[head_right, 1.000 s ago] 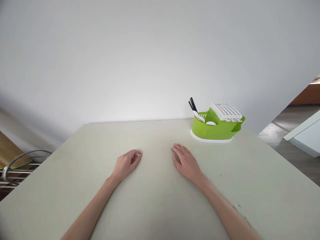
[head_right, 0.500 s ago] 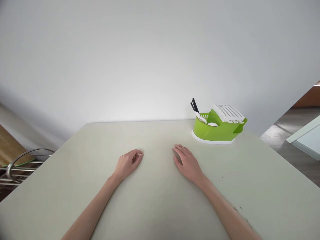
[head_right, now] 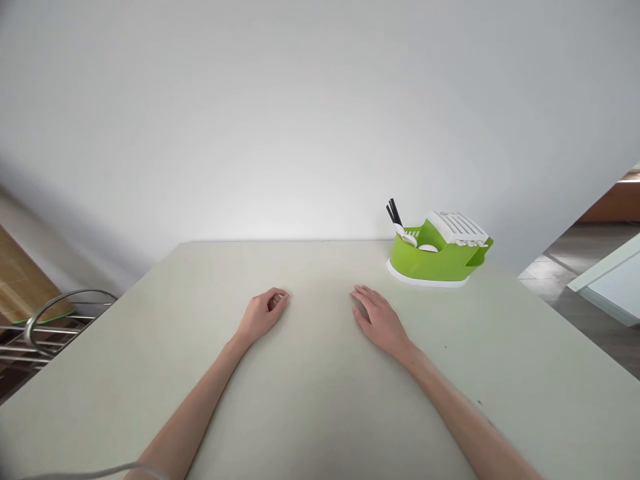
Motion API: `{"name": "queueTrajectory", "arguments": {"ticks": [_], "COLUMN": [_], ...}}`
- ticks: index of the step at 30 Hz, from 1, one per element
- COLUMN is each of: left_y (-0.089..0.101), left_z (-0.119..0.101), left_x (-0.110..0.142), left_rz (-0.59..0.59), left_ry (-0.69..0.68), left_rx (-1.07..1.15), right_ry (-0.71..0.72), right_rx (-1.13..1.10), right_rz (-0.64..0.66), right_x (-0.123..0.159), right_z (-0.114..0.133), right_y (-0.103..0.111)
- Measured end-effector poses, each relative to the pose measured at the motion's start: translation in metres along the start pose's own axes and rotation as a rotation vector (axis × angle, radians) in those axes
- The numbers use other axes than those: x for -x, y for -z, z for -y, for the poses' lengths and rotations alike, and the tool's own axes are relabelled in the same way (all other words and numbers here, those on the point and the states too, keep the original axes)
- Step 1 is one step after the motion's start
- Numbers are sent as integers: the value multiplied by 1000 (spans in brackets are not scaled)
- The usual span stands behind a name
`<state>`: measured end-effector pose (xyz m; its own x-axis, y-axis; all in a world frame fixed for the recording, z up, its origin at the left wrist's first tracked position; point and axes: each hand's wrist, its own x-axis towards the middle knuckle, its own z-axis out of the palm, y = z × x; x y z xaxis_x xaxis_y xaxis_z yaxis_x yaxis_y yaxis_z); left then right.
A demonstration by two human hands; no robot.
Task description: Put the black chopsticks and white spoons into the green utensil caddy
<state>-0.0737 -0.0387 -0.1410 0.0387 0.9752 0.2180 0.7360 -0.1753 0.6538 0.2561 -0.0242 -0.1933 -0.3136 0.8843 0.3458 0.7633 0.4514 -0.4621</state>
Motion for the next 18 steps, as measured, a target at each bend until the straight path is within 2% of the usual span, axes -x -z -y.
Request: {"name": "queueTrajectory", "arguments": {"ticks": [5, 11, 13, 18], "left_y": [4, 7, 7, 6], "left_z": [0, -2, -2, -1], "left_x": [-3, -2, -1, 1], "left_rz": [-42, -49, -47, -37], "left_ry": [33, 50, 51, 36], "left_rx": [104, 138, 138, 122], "right_ry": [1, -47, -119, -354], "right_rx": [-4, -6, 8, -7], "right_rz": [36, -13, -88, -435], "right_x": [13, 40, 45, 43], "right_z": [-8, -42, -59, -106], "right_y": [12, 45, 59, 96]}}
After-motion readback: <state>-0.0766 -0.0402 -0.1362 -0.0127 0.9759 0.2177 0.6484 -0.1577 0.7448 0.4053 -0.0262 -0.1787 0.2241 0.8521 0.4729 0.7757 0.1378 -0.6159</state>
